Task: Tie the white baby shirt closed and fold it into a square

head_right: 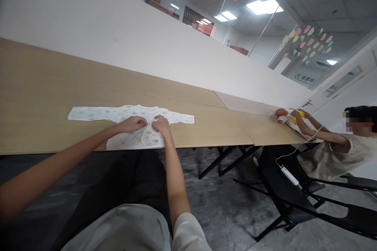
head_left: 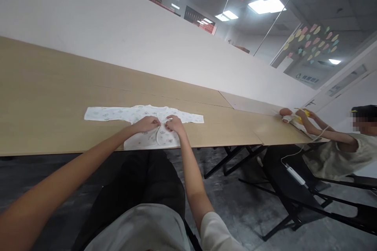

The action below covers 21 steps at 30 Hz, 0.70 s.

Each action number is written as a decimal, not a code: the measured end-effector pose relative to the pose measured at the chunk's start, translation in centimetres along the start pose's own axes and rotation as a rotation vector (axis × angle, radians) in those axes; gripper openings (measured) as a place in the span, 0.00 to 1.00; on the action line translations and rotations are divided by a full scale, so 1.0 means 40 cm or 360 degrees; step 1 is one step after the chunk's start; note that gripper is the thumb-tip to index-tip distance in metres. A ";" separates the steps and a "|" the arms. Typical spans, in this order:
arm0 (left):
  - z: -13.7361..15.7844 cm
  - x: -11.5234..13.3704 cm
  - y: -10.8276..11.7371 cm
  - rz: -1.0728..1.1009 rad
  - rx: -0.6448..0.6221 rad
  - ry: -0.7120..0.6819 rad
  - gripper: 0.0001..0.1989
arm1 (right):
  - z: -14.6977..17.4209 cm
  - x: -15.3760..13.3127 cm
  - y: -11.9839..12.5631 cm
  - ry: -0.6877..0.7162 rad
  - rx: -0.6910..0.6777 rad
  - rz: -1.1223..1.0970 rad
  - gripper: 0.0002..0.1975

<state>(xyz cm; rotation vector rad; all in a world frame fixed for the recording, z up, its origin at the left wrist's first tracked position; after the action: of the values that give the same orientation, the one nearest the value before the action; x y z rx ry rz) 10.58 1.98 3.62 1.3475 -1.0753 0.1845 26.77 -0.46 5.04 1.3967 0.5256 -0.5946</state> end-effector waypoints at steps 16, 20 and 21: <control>-0.129 -0.096 0.018 -0.0110 0.0802 0.0584 0.16 | -0.185 -0.063 -0.091 0.0157 0.0440 0.0296 0.13; -0.121 -0.086 0.009 -0.0223 0.0771 0.0469 0.15 | -0.185 -0.037 -0.082 0.0183 0.0444 0.0061 0.16; -0.121 -0.085 0.009 -0.0251 0.0760 0.0443 0.15 | -0.186 -0.032 -0.080 0.0173 0.0446 0.0016 0.17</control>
<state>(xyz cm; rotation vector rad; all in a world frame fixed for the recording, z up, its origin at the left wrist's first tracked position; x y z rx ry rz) 11.01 7.72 2.18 1.7647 -0.7076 0.5207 23.73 6.81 2.72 1.7033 0.5357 -0.6030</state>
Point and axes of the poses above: each hand's wrist, its own z-axis away from the middle knuckle, its own y-axis out of the back of the hand, x = y × z, the point moved 4 cm from there along -z, towards the middle knuckle, and after that the axes turned 6 degrees about z, right-handed, at the moved point
